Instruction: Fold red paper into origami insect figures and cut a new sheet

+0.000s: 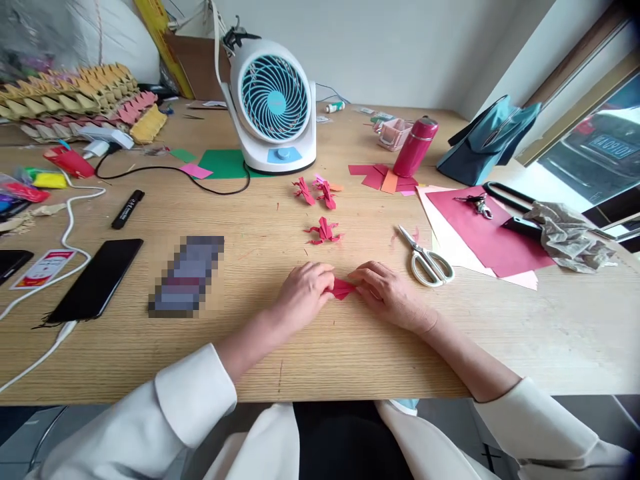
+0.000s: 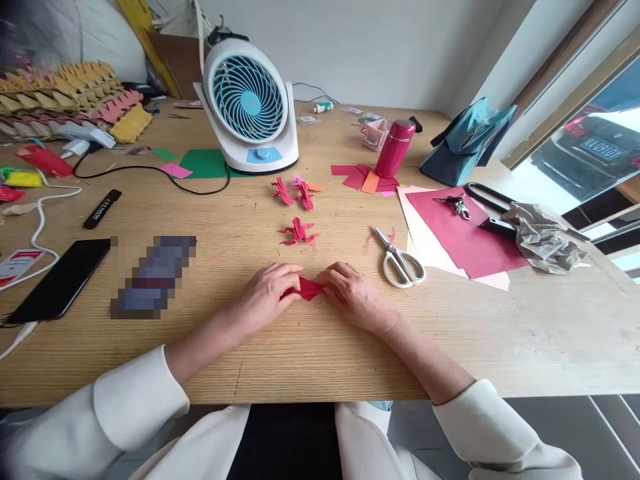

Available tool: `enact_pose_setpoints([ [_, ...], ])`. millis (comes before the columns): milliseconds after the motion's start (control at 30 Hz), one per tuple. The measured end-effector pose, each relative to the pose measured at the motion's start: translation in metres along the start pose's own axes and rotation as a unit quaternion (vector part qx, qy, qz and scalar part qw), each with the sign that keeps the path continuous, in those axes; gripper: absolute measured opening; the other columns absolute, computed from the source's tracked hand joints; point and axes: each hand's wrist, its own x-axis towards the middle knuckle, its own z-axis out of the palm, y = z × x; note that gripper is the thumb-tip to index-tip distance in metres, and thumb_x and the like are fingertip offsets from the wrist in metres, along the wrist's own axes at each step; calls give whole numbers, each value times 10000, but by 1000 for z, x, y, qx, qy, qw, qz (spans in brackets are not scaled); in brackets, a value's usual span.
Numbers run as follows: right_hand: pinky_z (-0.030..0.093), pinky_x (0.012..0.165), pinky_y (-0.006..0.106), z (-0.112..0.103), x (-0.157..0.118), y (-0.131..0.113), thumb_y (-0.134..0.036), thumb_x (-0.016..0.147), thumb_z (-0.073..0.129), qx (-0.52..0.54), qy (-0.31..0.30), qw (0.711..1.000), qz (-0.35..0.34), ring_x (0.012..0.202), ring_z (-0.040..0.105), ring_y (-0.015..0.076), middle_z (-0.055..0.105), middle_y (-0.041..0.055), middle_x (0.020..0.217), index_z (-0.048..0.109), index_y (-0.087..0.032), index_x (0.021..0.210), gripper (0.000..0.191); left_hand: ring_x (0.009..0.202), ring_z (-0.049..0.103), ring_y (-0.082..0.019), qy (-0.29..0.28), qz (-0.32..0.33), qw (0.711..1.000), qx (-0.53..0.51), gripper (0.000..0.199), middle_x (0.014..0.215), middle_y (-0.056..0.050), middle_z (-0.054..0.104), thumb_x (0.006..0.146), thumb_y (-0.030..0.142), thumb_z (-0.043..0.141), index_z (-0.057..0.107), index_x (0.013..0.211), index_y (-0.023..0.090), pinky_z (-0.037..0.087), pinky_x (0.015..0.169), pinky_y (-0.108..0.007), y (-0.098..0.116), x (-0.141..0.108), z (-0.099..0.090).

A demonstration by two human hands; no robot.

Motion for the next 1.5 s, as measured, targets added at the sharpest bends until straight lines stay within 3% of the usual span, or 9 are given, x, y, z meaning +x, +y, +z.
enact_pose_setpoints([
  [167, 533, 756, 317, -5, 9, 2, -99, 918, 494, 41, -4, 998, 42, 825, 656, 166, 629, 98, 1068, 613, -179, 1142, 266, 971, 617, -279, -58, -108, 990, -67, 283, 980, -80, 686, 704, 167, 796, 645, 943, 172, 457, 845, -382, -10, 20, -7],
  [300, 535, 712, 293, -14, 35, 4, -76, 871, 501, 88, 8, 993, 79, 817, 677, 158, 660, 100, 1065, 617, -177, 1106, 281, 762, 643, -245, -95, -160, 976, -114, 143, 756, -42, 686, 688, 190, 774, 678, 792, 174, 453, 706, -332, -23, 31, -14],
  [367, 533, 707, 294, -15, 49, 3, -120, 875, 529, 129, 30, 985, 112, 825, 678, 167, 691, 89, 1023, 619, -189, 1082, 236, 685, 638, -214, -63, -175, 967, -171, 110, 703, -25, 687, 733, 245, 747, 693, 799, 175, 452, 668, -313, -32, 34, -18],
  [467, 525, 680, 291, -6, 64, -2, -310, 934, 541, 264, 104, 941, 186, 764, 672, 161, 699, 64, 919, 603, -197, 1017, 153, 862, 679, -228, 50, -182, 894, -406, 254, 972, -81, 754, 790, 316, 710, 710, 995, 165, 489, 763, -320, -41, 36, -19],
  [567, 507, 666, 277, 13, 69, -11, -483, 946, 521, 394, 176, 882, 190, 748, 635, 143, 671, 51, 926, 586, -201, 994, 294, 1142, 625, -263, 88, -148, 800, -575, 383, 1269, -118, 683, 798, 348, 737, 695, 1133, 167, 472, 943, -347, -41, 33, -12],
  [800, 434, 598, 261, 37, 60, -20, -522, 838, 686, 467, 92, 860, 184, 622, 533, 117, 602, 2, 725, 610, -174, 846, 357, 967, 655, -232, 73, -179, 736, -649, 262, 963, -62, 738, 777, 358, 779, 710, 936, 162, 486, 887, -341, -29, 26, -1],
  [933, 417, 613, 263, 42, 55, -18, -492, 844, 686, 458, 110, 862, 187, 632, 514, 116, 587, 1, 717, 588, -175, 799, 335, 996, 637, -222, 80, -168, 765, -616, 270, 1011, -64, 724, 795, 354, 753, 705, 982, 165, 476, 878, -310, -28, 26, 1],
  [1200, 412, 599, 262, 47, 49, -26, -452, 866, 650, 414, 121, 880, 198, 619, 491, 121, 567, 2, 712, 568, -186, 788, 289, 718, 570, -149, 111, -167, 866, -458, 193, 740, -4, 637, 817, 339, 700, 650, 777, 156, 444, 684, -251, -25, 23, 1],
  [1500, 396, 563, 246, 49, 48, -31, -467, 864, 668, 448, 125, 867, 180, 592, 471, 108, 538, -17, 680, 547, -190, 780, 314, 662, 498, -126, 137, -167, 845, -490, 156, 673, 20, 547, 800, 254, 660, 579, 694, 172, 422, 656, -240, -13, 21, -3],
])
